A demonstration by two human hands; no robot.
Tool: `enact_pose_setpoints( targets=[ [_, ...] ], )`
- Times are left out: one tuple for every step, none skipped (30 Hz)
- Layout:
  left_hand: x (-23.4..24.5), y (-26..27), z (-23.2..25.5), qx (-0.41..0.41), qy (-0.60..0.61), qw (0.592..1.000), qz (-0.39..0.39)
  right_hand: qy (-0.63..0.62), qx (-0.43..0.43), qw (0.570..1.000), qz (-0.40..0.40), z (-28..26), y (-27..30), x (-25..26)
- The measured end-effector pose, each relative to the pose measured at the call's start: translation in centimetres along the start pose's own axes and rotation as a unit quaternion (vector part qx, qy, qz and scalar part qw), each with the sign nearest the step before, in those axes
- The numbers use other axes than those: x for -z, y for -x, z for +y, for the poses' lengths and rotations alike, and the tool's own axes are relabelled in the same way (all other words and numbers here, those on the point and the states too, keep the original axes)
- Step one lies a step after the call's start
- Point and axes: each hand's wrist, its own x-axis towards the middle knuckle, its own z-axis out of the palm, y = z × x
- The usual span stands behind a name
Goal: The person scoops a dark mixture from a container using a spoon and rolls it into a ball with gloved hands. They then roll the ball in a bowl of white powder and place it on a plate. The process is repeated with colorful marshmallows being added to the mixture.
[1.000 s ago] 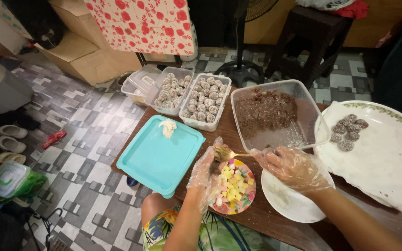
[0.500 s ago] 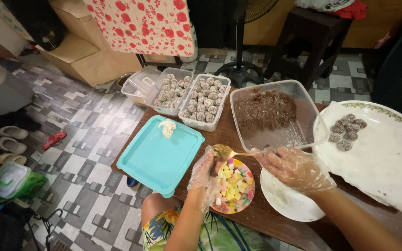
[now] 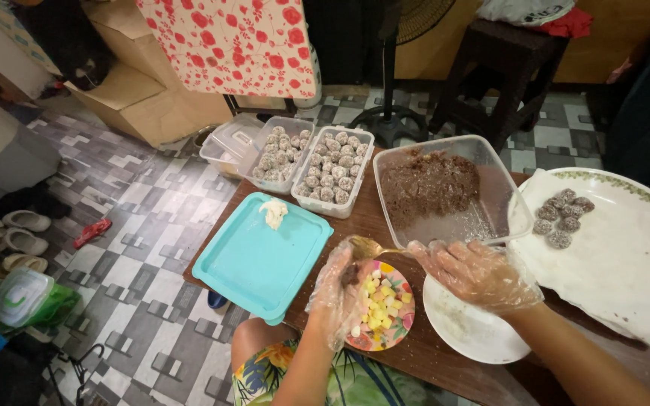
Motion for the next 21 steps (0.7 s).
enact_pose_setpoints(
  targets=[
    [0.4, -0.4, -0.1, -0.008, 0.004, 1.000, -0.015, 0.008, 0.015, 1.000, -0.004, 0.0, 0.1, 0.0],
    [0.7, -0.8, -0.2, -0.016, 0.009, 0.999, -0.030, 0.017, 0.031, 0.999, -0.007, 0.0, 0.3, 0.0],
    [1.4, -1.6, -0.4, -0.015, 0.009, 0.999, -0.029, 0.015, 0.031, 0.999, -0.008, 0.0, 0.2, 0.1],
    [2.2, -2.4, -0.5, -0.004, 0.001, 1.000, -0.006, 0.010, 0.033, 0.999, -0.008, 0.0, 0.2, 0.1],
    [2.9, -3.2, -0.7, 0.008, -0.007, 1.000, 0.017, 0.006, 0.036, 0.999, -0.009, 0.0, 0.2, 0.1],
    [3.3, -3.5, -0.9, 0.008, -0.006, 1.000, 0.019, 0.004, 0.036, 0.999, -0.010, 0.0, 0.3, 0.0],
    [3.6, -3.9, -1.0, -0.023, -0.029, 0.999, -0.015, 0.002, 0.034, 0.999, -0.012, 0.0, 0.4, -0.1],
    [3.9, -4.3, -1.1, -0.054, -0.051, 0.996, -0.049, 0.000, 0.032, 0.999, -0.014, 0.0, 0.5, -0.1],
    [3.1, -3.2, -0.9, -0.054, -0.051, 0.996, -0.048, 0.000, 0.032, 0.999, -0.014, -0.2, 1.3, -0.8],
    [2.3, -2.1, -0.6, -0.045, -0.069, 0.996, -0.040, -0.018, 0.017, 1.000, -0.009, -0.3, 2.0, -1.5],
    [1.5, -0.9, -0.3, -0.036, -0.088, 0.995, -0.031, -0.035, 0.000, 0.999, -0.003, -0.5, 2.7, -2.2],
    [1.8, -1.4, -0.8, -0.035, -0.089, 0.995, -0.031, -0.035, 0.000, 0.999, -0.003, -0.5, 3.0, -2.5],
    [2.1, -1.8, -1.2, -0.046, -0.057, 0.997, -0.017, -0.030, -0.007, 1.000, 0.005, -0.4, 3.4, -2.9],
    [2.4, -2.3, -1.7, -0.056, -0.025, 0.998, -0.004, -0.025, -0.014, 1.000, 0.012, -0.4, 3.8, -3.2],
    [1.9, -1.9, -1.5, -0.055, -0.025, 0.998, -0.004, -0.025, -0.014, 1.000, 0.012, -0.4, 3.6, -3.0],
    [1.5, -1.6, -1.2, -0.032, -0.002, 0.999, 0.017, -0.018, -0.017, 1.000, 0.016, -0.3, 3.5, -2.9],
    [1.0, -1.2, -0.9, -0.008, 0.021, 0.999, 0.038, -0.012, -0.019, 1.000, 0.020, -0.3, 3.3, -2.8],
    [1.8, -1.6, -1.4, -0.009, 0.021, 0.999, 0.038, -0.012, -0.019, 1.000, 0.020, 0.4, 3.5, -3.0],
    [2.6, -1.9, -1.8, -0.027, -0.005, 0.999, 0.020, 0.059, -0.031, 0.998, -0.011, 0.9, 3.7, -3.1],
    [3.3, -2.2, -2.2, -0.044, -0.030, 0.999, 0.001, 0.129, -0.043, 0.990, -0.043, 1.5, 3.9, -3.3],
    [3.3, -1.7, -1.7, -0.043, -0.029, 0.999, 0.001, 0.129, -0.042, 0.990, -0.044, 1.7, 4.1, -3.0]
  ],
)
